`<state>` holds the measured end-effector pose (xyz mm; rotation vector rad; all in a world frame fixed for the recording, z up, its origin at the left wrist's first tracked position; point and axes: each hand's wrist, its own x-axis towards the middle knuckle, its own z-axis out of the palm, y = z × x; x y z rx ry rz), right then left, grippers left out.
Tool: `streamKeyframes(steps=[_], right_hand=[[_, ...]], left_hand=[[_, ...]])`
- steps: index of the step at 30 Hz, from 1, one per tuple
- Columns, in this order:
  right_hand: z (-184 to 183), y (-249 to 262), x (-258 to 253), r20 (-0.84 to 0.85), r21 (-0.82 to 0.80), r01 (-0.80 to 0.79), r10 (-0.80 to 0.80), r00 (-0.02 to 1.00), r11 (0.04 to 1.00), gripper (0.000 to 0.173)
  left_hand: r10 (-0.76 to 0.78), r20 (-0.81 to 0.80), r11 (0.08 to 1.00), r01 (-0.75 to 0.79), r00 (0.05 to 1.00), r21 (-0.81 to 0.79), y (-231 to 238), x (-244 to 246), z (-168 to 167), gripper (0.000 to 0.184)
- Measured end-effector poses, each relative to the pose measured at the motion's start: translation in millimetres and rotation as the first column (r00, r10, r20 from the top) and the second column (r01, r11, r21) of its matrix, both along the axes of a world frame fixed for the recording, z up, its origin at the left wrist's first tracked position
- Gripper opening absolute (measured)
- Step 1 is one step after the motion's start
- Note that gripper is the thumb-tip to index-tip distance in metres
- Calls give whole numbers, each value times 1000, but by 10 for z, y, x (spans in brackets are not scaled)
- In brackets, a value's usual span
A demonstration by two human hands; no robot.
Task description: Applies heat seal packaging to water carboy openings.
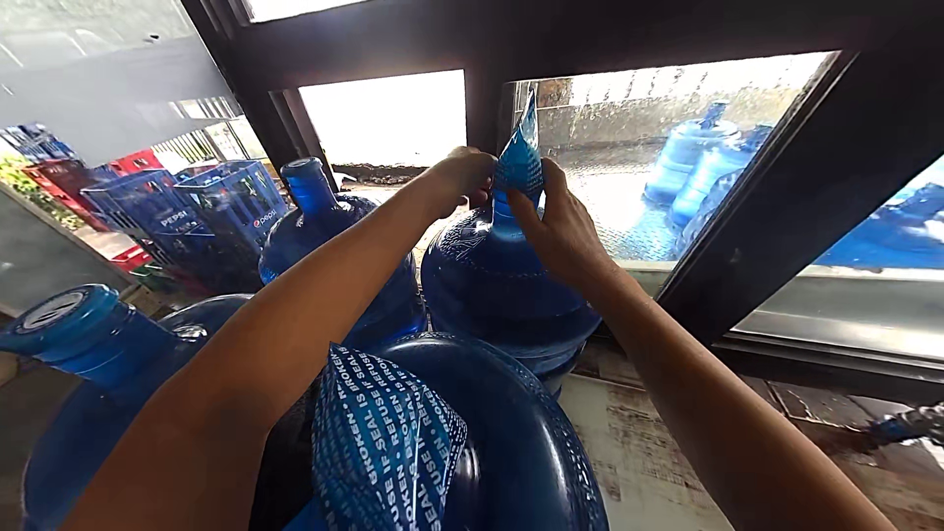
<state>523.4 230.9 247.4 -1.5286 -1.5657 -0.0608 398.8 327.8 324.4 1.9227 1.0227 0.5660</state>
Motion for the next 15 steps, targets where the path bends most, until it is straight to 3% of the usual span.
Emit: streamKeyframes(steps=[3, 5, 12, 15], right_hand=[[38, -28, 28, -5, -32, -24, 24, 1000, 999, 59], [50, -42, 40, -4, -46, -24, 24, 1000, 999, 58], [14, -28, 104, -26, -177, -61, 58, 998, 982, 58], [9, -25, 224, 45, -195, -93, 104, 994, 976, 63]], left_hand=[[-93, 49, 931, 69, 995, 359, 24, -4, -55, 26], [-140, -25, 884, 137, 990, 447, -1, -48, -36, 28], [-158, -169, 896, 213, 973, 389, -100, -121, -89, 34], [-139, -287, 914, 235, 948, 332, -77, -155, -220, 21]])
